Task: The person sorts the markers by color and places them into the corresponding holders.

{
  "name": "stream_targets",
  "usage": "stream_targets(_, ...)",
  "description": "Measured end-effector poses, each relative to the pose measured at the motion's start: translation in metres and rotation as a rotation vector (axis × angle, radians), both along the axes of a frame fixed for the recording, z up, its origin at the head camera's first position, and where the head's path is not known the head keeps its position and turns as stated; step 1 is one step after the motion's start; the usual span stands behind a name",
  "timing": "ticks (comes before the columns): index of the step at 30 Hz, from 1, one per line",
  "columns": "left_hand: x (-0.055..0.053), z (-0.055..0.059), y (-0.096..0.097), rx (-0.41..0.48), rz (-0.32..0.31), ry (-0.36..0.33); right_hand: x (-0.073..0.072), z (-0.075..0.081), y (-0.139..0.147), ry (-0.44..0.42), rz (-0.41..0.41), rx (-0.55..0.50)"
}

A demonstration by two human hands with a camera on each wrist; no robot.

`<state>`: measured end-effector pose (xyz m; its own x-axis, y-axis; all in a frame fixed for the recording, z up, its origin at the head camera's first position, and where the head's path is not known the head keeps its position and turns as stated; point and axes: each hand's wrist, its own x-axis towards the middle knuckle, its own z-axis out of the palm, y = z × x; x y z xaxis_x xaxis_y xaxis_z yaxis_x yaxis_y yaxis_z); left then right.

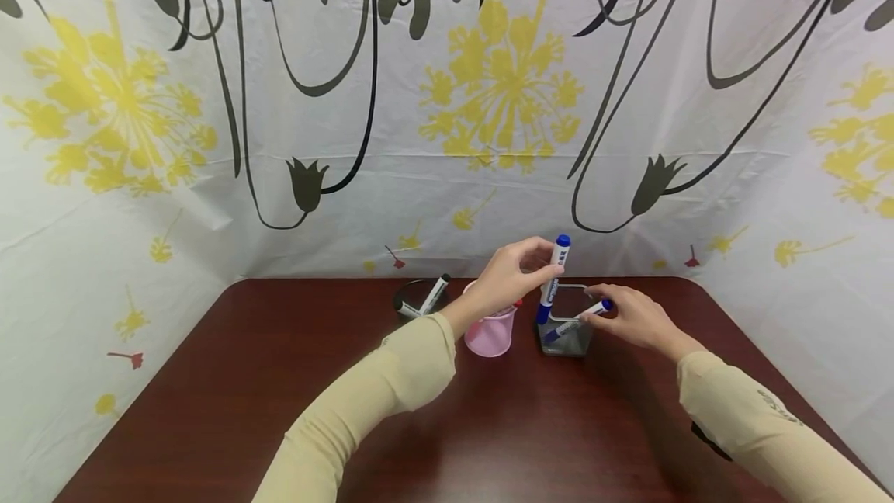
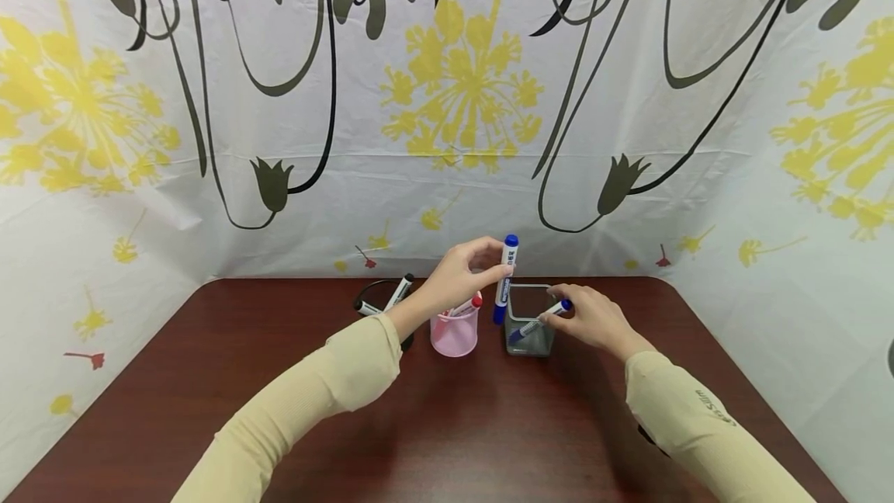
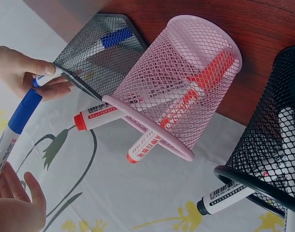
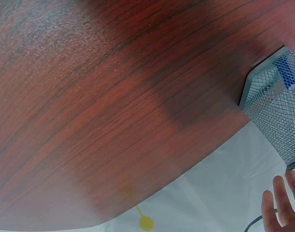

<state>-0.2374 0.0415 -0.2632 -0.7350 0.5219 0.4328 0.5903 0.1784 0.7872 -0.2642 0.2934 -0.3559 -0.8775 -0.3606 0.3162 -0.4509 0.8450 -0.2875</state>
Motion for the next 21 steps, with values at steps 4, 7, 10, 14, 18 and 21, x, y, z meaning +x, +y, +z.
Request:
stream_targets(4, -0.018, -0.015, 0.006, 0.006, 0.003, 0.006, 0.0, 0.0, 0.0, -0.001, 0.002, -0.003)
stream_targets(7, -0.027, -0.021, 0.009, 0.018, 0.001, 0.023, 0.0, 0.0, 0.0, -0.003, 0.001, -0.005)
stream_targets(10, -0.029, -0.022, 0.012, 0.027, 0.002, 0.038, 0.0, 0.0, 0.0, -0.001, 0.001, -0.008)
stream_targets(14, -0.032, -0.022, 0.016, 0.023, 0.019, 0.05, 0.001, 0.001, 0.001, 0.004, 0.004, -0.009)
stream_targets(18, -0.033, -0.022, 0.02, 0.019, 0.039, 0.059, 0.002, 0.001, 0.001, 0.0, 0.003, -0.006)
stream_targets(21, -0.035, -0.023, 0.023, 0.017, 0.051, 0.068, 0.002, 0.0, 0.001, -0.003, 0.0, -0.004)
